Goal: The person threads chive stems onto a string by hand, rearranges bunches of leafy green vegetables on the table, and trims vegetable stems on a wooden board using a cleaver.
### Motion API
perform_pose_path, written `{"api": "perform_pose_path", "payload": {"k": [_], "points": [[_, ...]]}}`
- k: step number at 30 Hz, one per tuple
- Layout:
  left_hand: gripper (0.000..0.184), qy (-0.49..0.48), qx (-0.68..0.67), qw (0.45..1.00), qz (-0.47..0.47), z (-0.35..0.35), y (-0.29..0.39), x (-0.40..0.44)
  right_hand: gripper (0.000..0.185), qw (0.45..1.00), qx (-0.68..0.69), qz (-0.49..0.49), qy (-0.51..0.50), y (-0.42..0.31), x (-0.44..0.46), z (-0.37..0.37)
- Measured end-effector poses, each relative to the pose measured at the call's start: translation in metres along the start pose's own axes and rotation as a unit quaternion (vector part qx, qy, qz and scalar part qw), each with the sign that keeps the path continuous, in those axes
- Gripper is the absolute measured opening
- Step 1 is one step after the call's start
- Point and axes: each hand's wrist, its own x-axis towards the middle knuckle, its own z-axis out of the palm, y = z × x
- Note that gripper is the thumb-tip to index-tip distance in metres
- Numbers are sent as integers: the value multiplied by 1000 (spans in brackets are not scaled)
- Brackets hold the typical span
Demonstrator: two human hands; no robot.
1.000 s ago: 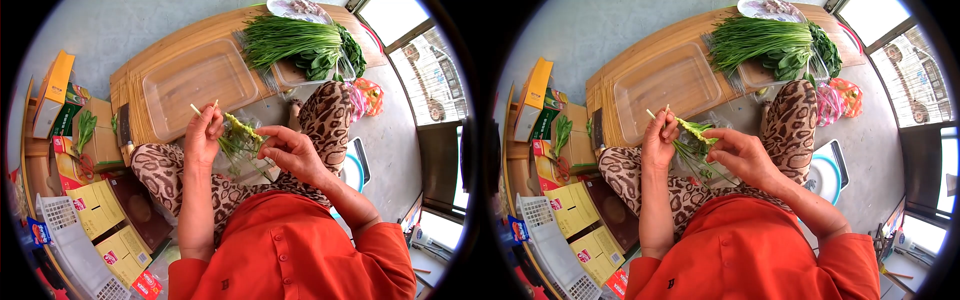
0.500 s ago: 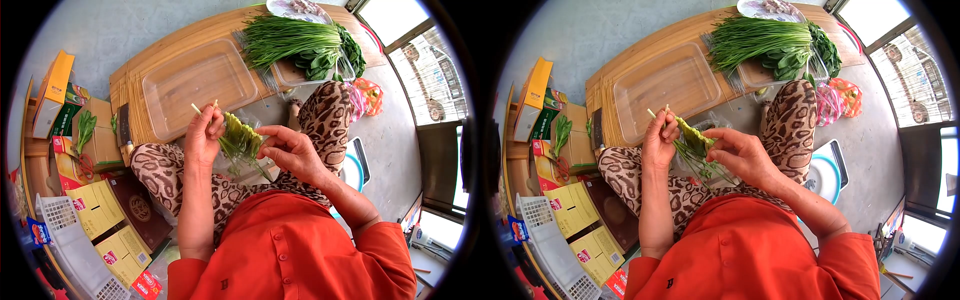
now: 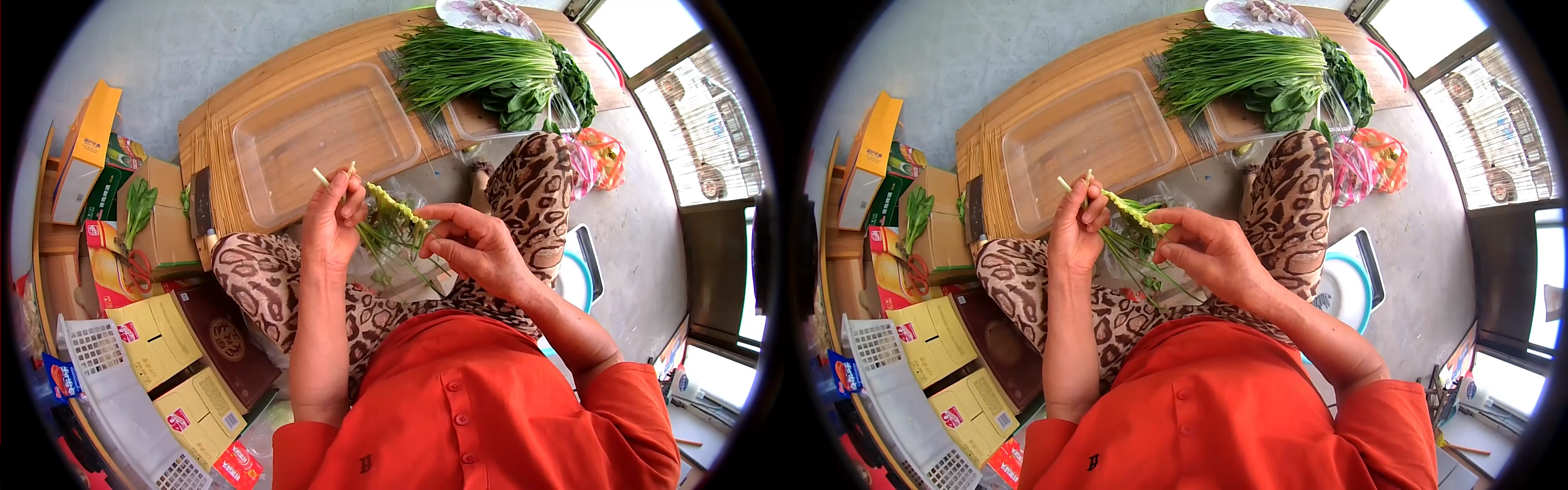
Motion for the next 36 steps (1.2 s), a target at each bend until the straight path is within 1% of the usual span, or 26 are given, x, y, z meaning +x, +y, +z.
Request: {"api": "perform_pose_path", "payload": {"k": [6, 9, 15, 18, 21, 24, 29, 33, 36], "points": [[14, -1, 6, 1000, 9, -2, -1, 1, 34, 1000, 5, 2, 3, 2, 0, 1], [13, 1, 22, 1000, 10, -1, 0, 0, 34, 1000, 5, -13, 2, 4, 0, 0], [13, -27, 30, 999, 13, -6, 2, 0, 34, 1000, 10, 12, -3, 0, 0, 0], [14, -44, 31, 998, 13, -6, 3, -1, 34, 1000, -5, -5, -4, 3, 0, 0], [14, -40, 30, 999, 7, -7, 4, -1, 35, 1000, 2, -23, 0, 4, 0, 0], [14, -46, 33, 998, 1, -9, 5, -2, 35, 1000, -11, -8, 1, 3, -1, -1], [13, -48, 38, 998, -2, -7, 7, -2, 34, 1000, 9, 18, -7, -1, -2, -1], [15, -43, 39, 998, -1, -8, 6, -2, 34, 1000, 23, 18, -6, 2, -1, 0], [17, -44, 69, 996, -24, -11, 3, -3, 36, 1000, 19, -10, -15, 8, 1, 0]]}}
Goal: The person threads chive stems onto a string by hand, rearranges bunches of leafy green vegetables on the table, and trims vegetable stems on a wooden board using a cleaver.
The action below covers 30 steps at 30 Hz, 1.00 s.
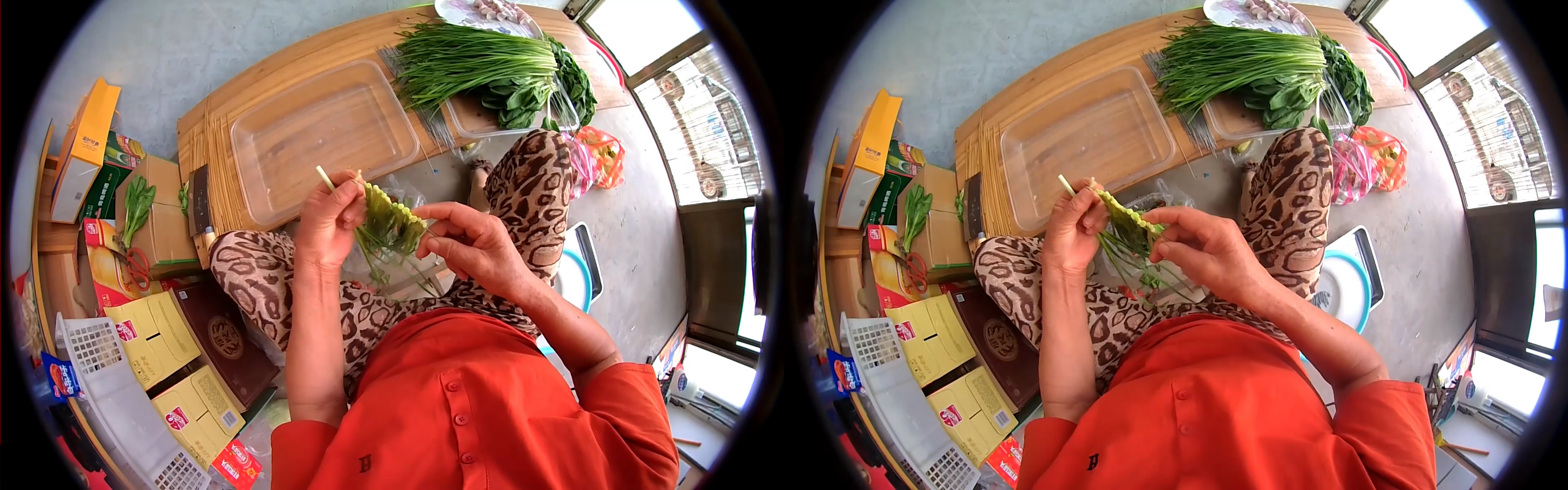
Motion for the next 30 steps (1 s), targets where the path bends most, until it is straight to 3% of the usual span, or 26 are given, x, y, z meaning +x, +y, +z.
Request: {"api": "perform_pose_path", "payload": {"k": [7, 9, 10, 12, 15, 18, 24, 30], "points": [[19, 26, 79, 996, 22, 10, -7, 2, 33, 999, 20, 30, 18, -1, 9, -3], [23, 96, 210, 969, 92, 13, -17, 6, 34, 999, 30, 31, 18, 1, 11, -5], [23, 97, 210, 969, 91, 12, -19, 7, 34, 999, 33, 28, 24, 1, 12, -6], [30, 127, 341, 909, 205, 13, -19, 9, 34, 999, 36, 26, 29, 2, 12, -8], [39, 153, 412, 877, 194, 21, -8, 4, 35, 999, 29, 18, 37, 6, 11, -15], [47, 112, 361, 911, 162, 19, -1, 2, 34, 998, 44, 17, 43, 7, 10, -17], [40, 90, 242, 960, 111, 20, 1, 3, 35, 998, 39, 27, 44, 3, 7, -15], [32, 105, 253, 955, 112, 14, 0, 3, 36, 997, 63, 25, 24, 0, 5, -11]]}}
